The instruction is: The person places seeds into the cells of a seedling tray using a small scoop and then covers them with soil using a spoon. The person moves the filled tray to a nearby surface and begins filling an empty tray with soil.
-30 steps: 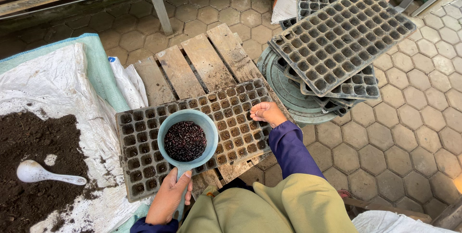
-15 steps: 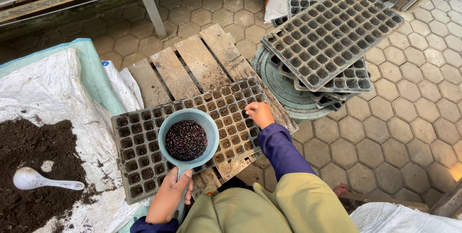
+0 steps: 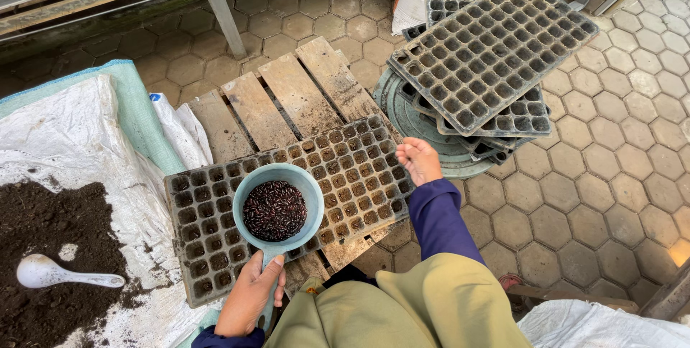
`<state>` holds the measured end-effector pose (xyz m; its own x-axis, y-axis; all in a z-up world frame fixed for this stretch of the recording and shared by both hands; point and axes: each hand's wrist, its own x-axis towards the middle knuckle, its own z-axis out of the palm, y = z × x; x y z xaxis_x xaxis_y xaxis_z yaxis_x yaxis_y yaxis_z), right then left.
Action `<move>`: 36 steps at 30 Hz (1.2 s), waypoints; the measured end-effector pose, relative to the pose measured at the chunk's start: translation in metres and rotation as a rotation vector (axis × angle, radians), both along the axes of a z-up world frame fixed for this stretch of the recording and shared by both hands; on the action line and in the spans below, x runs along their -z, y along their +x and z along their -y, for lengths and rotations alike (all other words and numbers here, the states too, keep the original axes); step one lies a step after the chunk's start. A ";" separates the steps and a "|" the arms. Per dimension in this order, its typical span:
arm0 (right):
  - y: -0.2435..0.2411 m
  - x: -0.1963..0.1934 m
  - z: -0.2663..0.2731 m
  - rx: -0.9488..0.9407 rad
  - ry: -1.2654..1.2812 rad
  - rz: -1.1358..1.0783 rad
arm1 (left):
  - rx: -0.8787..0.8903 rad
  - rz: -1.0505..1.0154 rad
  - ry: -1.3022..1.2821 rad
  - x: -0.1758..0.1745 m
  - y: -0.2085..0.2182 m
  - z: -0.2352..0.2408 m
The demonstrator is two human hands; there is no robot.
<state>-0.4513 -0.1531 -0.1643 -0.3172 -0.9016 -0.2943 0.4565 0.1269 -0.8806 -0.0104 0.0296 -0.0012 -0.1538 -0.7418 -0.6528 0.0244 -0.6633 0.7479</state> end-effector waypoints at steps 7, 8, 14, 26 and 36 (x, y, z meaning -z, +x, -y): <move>-0.026 0.008 -0.011 -0.074 0.038 0.014 | 0.017 -0.014 -0.007 0.002 -0.003 0.002; -0.026 0.012 -0.011 -0.087 0.037 -0.029 | 0.019 -0.017 -0.009 0.002 -0.004 0.002; -0.019 0.048 0.003 -0.134 0.040 -0.259 | 0.033 -0.018 -0.039 0.002 -0.008 0.002; -0.011 0.031 0.009 -0.163 0.113 -0.397 | 0.000 -0.014 -0.017 0.001 -0.007 -0.001; 0.023 0.024 0.011 -0.437 0.056 -0.563 | 0.022 0.006 -0.025 -0.002 -0.010 0.001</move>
